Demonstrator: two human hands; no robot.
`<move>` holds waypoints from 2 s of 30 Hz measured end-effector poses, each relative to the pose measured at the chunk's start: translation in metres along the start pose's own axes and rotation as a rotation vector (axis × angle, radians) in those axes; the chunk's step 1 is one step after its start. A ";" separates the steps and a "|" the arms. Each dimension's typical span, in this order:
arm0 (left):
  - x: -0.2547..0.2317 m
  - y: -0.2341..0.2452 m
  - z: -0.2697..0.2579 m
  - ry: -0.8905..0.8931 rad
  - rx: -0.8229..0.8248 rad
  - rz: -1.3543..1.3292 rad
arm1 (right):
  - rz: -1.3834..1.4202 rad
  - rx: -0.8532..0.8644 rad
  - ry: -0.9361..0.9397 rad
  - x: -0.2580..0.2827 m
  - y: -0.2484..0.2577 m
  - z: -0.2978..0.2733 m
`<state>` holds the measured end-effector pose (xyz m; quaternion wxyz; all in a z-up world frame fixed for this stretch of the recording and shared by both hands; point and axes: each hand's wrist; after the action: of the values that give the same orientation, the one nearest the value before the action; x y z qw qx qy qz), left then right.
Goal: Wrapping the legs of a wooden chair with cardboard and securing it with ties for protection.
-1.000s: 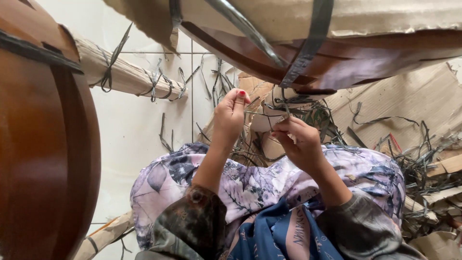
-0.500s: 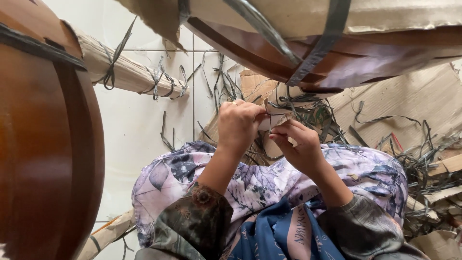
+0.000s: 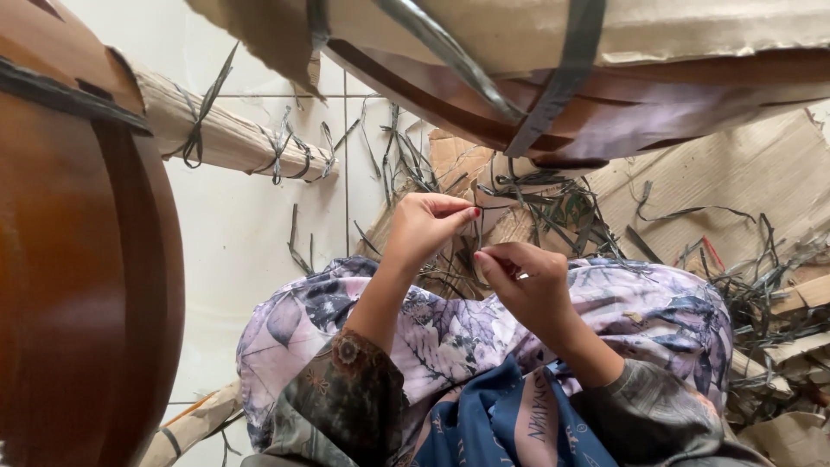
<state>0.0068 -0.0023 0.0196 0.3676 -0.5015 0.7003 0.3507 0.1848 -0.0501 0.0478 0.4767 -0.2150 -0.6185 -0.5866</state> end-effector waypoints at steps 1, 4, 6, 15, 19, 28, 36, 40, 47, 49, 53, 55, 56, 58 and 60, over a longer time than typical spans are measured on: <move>-0.001 0.000 -0.001 0.022 0.003 -0.037 | -0.013 -0.008 -0.021 0.001 -0.001 -0.002; -0.004 -0.001 -0.003 0.030 0.031 -0.137 | -0.056 -0.021 -0.023 -0.009 -0.008 -0.007; -0.002 -0.002 -0.002 0.018 0.045 -0.276 | -0.074 -0.040 -0.028 -0.011 -0.018 -0.008; 0.006 -0.003 0.000 -0.019 0.090 -0.363 | -0.322 -0.049 0.020 -0.020 -0.033 -0.006; -0.001 0.001 -0.002 -0.016 0.086 -0.264 | -0.342 -0.143 0.172 -0.020 -0.006 0.009; -0.005 0.012 -0.002 0.031 0.126 -0.196 | 0.379 0.019 -0.321 -0.021 -0.014 0.030; -0.004 0.010 0.001 0.053 0.137 -0.165 | 0.251 -0.023 -0.360 -0.018 -0.016 0.035; 0.006 0.007 0.013 0.053 0.101 -0.046 | 0.006 -0.137 -0.034 -0.028 -0.017 0.029; -0.008 0.006 0.001 0.052 0.087 -0.007 | 0.415 -0.149 -0.150 -0.009 -0.022 0.029; -0.013 0.008 -0.004 -0.109 0.070 0.104 | 0.525 -0.151 -0.219 -0.008 -0.022 0.029; -0.009 0.007 -0.006 -0.151 0.050 0.219 | 0.555 -0.164 -0.232 -0.012 -0.025 0.028; -0.004 0.004 -0.006 -0.129 0.026 0.291 | 0.528 -0.185 -0.164 -0.011 -0.025 0.030; -0.003 0.004 -0.006 -0.129 0.024 0.291 | 0.529 -0.184 -0.163 -0.016 -0.027 0.028; -0.001 0.001 -0.004 -0.116 -0.052 0.361 | 0.350 -0.204 0.015 -0.025 -0.029 0.025; 0.005 0.001 -0.002 -0.189 -0.084 0.362 | 0.341 -0.198 0.035 -0.028 -0.027 0.023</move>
<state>0.0047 -0.0064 0.0168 0.3413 -0.3475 0.7261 0.4853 0.1671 -0.0263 0.0138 0.5561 -0.3523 -0.5041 -0.5591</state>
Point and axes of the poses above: each hand's wrist, its own z-axis towards the middle knuckle, its own y-axis out of the back of the hand, x = y × z, and after that the axes turned 10 degrees about x, right-handed
